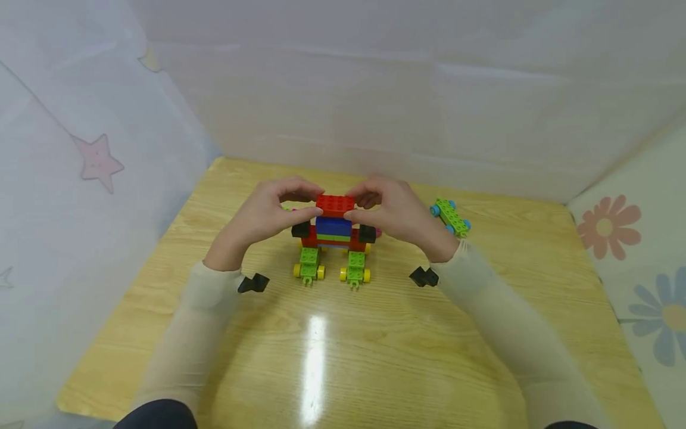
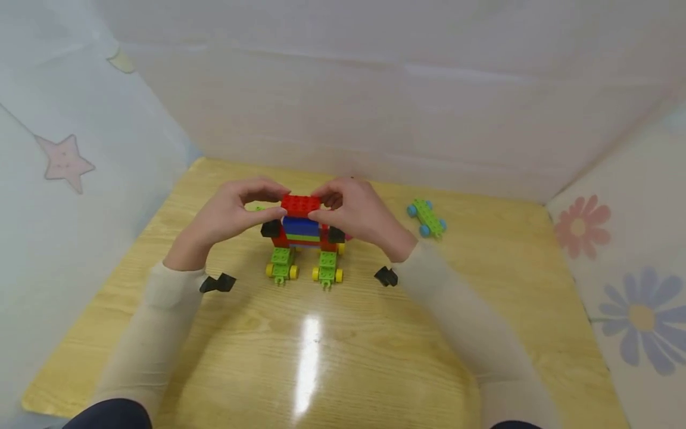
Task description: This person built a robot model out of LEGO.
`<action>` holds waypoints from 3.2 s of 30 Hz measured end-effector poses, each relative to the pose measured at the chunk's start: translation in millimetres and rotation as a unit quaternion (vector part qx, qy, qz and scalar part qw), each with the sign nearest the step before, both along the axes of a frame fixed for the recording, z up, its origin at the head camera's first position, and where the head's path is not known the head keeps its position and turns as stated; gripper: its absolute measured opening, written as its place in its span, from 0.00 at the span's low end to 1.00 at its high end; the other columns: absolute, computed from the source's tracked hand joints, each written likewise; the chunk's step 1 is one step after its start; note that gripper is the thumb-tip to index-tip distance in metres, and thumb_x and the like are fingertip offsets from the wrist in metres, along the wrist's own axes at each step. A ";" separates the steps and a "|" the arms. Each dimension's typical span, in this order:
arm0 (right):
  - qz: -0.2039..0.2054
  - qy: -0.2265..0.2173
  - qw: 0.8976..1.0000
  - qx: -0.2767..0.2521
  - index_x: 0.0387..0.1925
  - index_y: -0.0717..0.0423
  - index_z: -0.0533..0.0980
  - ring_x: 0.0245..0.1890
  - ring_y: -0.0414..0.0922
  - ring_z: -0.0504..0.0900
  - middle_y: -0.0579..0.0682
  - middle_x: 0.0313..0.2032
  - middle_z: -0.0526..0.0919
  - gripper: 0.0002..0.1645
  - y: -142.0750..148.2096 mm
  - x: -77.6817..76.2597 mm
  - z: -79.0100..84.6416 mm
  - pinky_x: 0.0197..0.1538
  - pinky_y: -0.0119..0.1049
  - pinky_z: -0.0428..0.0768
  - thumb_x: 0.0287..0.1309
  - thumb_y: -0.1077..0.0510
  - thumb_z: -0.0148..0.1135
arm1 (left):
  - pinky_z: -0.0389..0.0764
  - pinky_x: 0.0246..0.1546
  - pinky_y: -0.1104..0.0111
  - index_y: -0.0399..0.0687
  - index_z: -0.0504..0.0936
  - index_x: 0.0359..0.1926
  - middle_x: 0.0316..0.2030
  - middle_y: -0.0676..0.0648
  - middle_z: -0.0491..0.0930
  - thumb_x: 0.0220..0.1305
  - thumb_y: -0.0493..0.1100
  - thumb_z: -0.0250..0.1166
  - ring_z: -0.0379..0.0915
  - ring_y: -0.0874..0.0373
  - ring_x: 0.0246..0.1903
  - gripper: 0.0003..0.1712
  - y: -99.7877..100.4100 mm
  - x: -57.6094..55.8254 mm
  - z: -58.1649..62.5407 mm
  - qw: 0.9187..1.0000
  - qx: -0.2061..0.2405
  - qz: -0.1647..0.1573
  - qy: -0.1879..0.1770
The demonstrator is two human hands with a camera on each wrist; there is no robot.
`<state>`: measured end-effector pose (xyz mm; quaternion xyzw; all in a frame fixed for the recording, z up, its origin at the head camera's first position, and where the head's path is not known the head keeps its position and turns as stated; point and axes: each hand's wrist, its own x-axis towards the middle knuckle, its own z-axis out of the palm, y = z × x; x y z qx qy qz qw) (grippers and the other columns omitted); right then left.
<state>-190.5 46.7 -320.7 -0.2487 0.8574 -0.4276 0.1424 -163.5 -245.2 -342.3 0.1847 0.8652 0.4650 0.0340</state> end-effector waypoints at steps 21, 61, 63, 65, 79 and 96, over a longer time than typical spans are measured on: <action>0.003 -0.014 1.000 -0.006 0.59 0.48 0.88 0.48 0.46 0.89 0.46 0.53 0.92 0.22 -29.2 1.9 -16.8 0.60 0.48 0.89 0.68 0.47 0.81 | 0.84 0.68 0.55 0.54 0.91 0.61 0.59 0.50 0.90 0.73 0.45 0.79 0.89 0.50 0.58 0.18 -27.3 9.9 -9.4 1.000 -0.014 0.017 -0.006; 0.041 -0.033 0.999 0.009 0.55 0.49 0.87 0.51 0.47 0.90 0.46 0.50 0.93 0.21 -28.6 -5.8 -12.2 0.64 0.47 0.90 0.66 0.47 0.83 | 0.84 0.65 0.64 0.53 0.89 0.62 0.57 0.51 0.90 0.74 0.45 0.78 0.87 0.56 0.56 0.18 -25.4 11.3 -6.5 1.000 -0.021 0.001 -0.020; 0.045 -0.027 0.999 0.012 0.55 0.50 0.87 0.51 0.46 0.90 0.46 0.50 0.93 0.21 -27.9 -5.3 -11.5 0.65 0.47 0.89 0.66 0.47 0.83 | 0.85 0.65 0.60 0.51 0.88 0.64 0.58 0.50 0.90 0.73 0.44 0.78 0.87 0.54 0.56 0.21 -23.6 10.4 -6.6 1.000 -0.023 -0.007 -0.016; 0.048 -0.025 0.998 0.012 0.54 0.50 0.87 0.51 0.46 0.89 0.46 0.49 0.93 0.21 -27.4 -4.9 -10.9 0.66 0.47 0.89 0.66 0.47 0.83 | 0.86 0.63 0.58 0.51 0.88 0.66 0.59 0.49 0.90 0.73 0.45 0.79 0.88 0.53 0.57 0.23 -20.2 10.0 -6.6 0.999 -0.027 -0.017 -0.010; 0.057 -0.015 0.998 0.034 0.52 0.48 0.87 0.51 0.49 0.92 0.45 0.48 0.93 0.18 -29.4 -2.9 -6.9 0.60 0.47 0.91 0.66 0.47 0.83 | 0.87 0.60 0.55 0.54 0.91 0.60 0.53 0.52 0.92 0.71 0.44 0.80 0.87 0.57 0.48 0.18 -13.3 6.8 -12.1 0.998 -0.039 -0.040 -0.004; 0.058 -0.018 0.997 0.043 0.53 0.49 0.87 0.51 0.47 0.91 0.45 0.48 0.93 0.19 -29.8 -5.6 -4.9 0.62 0.48 0.90 0.66 0.48 0.83 | 0.90 0.54 0.58 0.54 0.91 0.59 0.52 0.51 0.92 0.72 0.45 0.79 0.88 0.55 0.48 0.17 -13.2 3.6 -11.0 0.998 -0.043 -0.036 -0.026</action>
